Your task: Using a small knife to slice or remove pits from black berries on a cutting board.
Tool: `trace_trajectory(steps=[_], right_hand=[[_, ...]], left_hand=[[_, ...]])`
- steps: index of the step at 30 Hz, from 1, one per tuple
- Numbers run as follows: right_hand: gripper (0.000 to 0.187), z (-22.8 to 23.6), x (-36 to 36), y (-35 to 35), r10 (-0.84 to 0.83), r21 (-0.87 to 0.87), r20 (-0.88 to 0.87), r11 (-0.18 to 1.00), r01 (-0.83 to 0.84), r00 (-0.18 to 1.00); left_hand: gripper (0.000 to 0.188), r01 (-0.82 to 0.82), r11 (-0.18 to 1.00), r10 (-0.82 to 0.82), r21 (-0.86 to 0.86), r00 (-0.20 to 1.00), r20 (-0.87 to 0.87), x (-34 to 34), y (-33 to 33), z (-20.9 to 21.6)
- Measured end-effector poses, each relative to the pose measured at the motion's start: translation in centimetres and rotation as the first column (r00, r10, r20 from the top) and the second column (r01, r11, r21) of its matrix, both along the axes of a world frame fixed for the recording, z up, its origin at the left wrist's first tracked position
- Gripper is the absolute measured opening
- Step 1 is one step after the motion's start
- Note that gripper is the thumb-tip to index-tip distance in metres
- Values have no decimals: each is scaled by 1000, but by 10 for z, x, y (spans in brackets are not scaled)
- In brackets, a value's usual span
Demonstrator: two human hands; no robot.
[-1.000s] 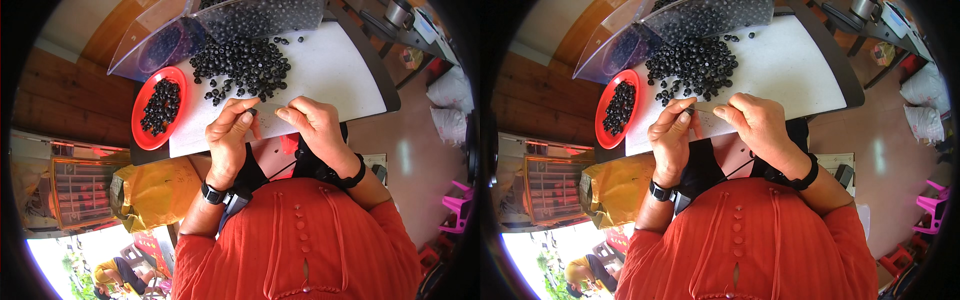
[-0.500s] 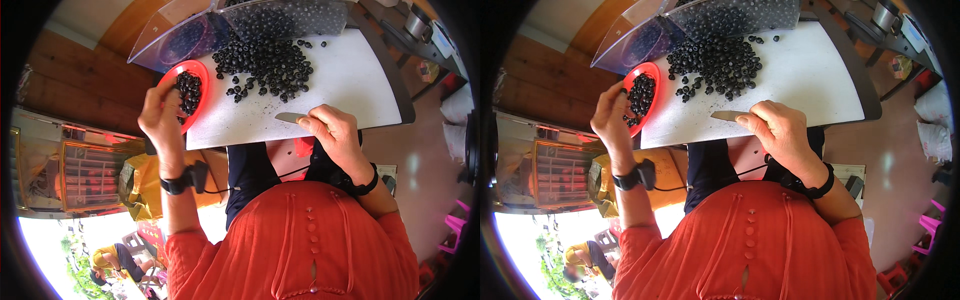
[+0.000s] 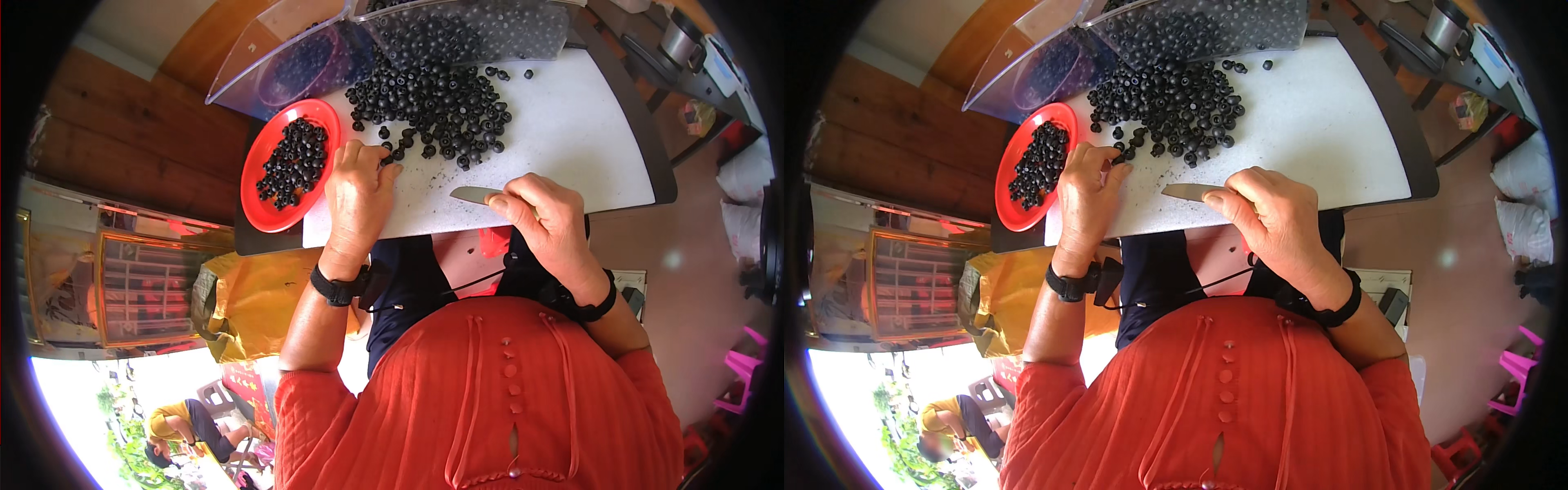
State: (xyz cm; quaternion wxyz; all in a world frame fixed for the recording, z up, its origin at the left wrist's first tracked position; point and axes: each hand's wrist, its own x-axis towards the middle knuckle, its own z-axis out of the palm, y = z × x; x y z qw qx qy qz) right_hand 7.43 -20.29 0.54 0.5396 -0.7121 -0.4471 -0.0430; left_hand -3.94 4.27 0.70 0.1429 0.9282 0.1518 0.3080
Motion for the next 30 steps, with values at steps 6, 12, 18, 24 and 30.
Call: trace_trajectory(steps=[6, 12, 18, 24, 30], right_hand=[[24, 1, 0, 0, -11, 5, 15, 1000, 11, 1000], [24, -2, 1, 0, -13, 7, 12, 1000, 13, 1000], [27, -3, 2, 1, -18, 2, -5, 1000, 18, 1000], [32, 1, 3, 2, -24, -58, -62, 998, 20, 998], [34, 5, -1, 6, -33, -88, -89, 996, 26, 996]], left_hand=[[14, -18, 989, 23, 149, 999, -35, 4, 3, 3], [13, 77, 996, -75, 44, 995, -63, -7, -9, 3], [16, 61, 988, -52, 142, 996, -67, -9, -17, 6], [22, 279, 845, -226, -456, 960, 168, -15, -27, 6], [22, 360, 342, -174, -868, 932, 318, -19, -51, 7]])
